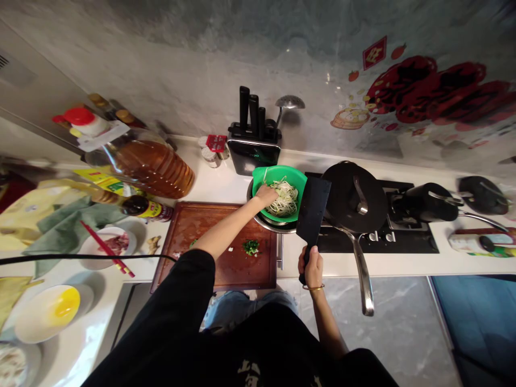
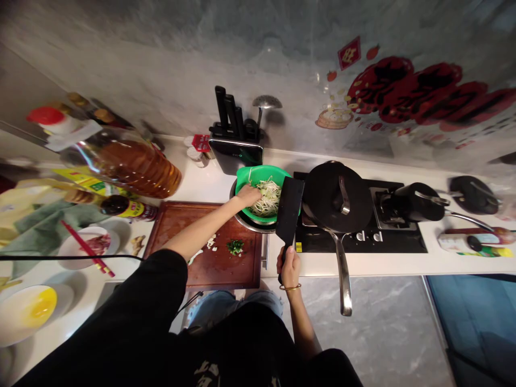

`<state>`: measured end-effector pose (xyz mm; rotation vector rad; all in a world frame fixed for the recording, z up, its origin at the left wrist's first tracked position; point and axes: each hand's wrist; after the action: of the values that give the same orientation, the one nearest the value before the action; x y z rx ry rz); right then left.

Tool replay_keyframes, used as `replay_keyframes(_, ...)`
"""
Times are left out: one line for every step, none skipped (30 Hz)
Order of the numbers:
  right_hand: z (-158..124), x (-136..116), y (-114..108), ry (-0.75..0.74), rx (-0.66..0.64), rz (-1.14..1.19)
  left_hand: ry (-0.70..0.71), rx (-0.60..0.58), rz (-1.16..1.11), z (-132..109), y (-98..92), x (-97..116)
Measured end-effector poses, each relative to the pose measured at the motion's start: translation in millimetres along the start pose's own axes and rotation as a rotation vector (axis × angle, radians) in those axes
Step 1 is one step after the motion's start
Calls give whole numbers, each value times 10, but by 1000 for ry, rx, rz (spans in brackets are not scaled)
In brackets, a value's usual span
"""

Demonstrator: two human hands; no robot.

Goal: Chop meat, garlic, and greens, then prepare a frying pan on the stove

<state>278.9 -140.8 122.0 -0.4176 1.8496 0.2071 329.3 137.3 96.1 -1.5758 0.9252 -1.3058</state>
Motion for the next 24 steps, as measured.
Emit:
replay_keyframes(3,0,-3,-1,-1,2,-8,-36,56,1,-37,-2)
replay_keyframes(6,-1,-5,-1,0,5,-11,-69,108,-4,-83,-2)
replay_keyframes(10,-4,-6,0,3,9,-12,-90,146,-12,-137,0)
replay_keyframes(15,-10,-5,2,8,14,-10,-109,170,-21,-197,2)
replay_keyframes(21,-17,-2,2,12,17,-7,-125,174,-29,-262,3)
replay_keyframes(28,-27,2,-2,12,17,-8,-135,153,-34,-328,4)
replay_keyframes(37,-38,9,-10,9,14,-9,-143,118,-36,-393,3)
replay_keyframes(49,-51,16,-23,2,9,-9,-145,76,-34,-455,-1)
replay_keyframes(64,-65,25,-39,-5,3,-8,-141,38,-30,-514,-7)
replay_keyframes(84,-81,35,-57,-11,-5,-7,-130,8,-24,-567,-15)
replay_keyframes(110,-99,46,-73,-14,-16,-7,-111,-10,-17,-615,-27)
replay_keyframes(141,-118,59,-85,-9,-30,-8,-89,-18,-11,-656,-42)
replay_keyframes(179,-140,74,-95,3,-47,-9,-68,-21,-7,-691,-61)
replay_keyframes(224,-164,93,-106,18,-71,-12,-52,-23,-6,-721,-82)
replay_keyframes(277,-191,117,-122,35,-103,-13,-39,-28,-9,-746,-105)
replay_keyframes(337,-219,148,-143,51,-135,-15,-29,-38,-16,-767,-128)
replay_keyframes(404,-249,187,-167,62,-160,-16,-18,-50,-26,-786,-148)
replay_keyframes(478,-279,234,-189,67,-175,-11,-3,-62,-40,-802,-161)
replay_keyframes(558,-309,292,-206,66,-178,4,16,-71,-57,-817,-164)
replay_keyframes(643,-338,357,-218,64,-165,27,39,-75,-77,-831,-157)
replay_keyframes(730,-366,429,-225,59,-142,57,69,-72,-98,-845,-137)
replay_keyframes(817,-392,503,-230,54,-118,89,101,-64,-121,-859,-107)
replay_keyframes(904,-416,576,-237,53,-96,123,134,-52,-146,-871,-70)
replay_keyframes(986,-438,644,-250,55,-82,155,168,-39,-172,-881,-30)
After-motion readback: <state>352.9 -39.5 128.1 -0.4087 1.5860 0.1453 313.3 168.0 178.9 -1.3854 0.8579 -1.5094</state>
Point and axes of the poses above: each hand's wrist, its own z-axis towards the middle knuckle, its own y-axis out of the palm, x = y × z, and after that the axes turned 7 degrees about x, right-handed
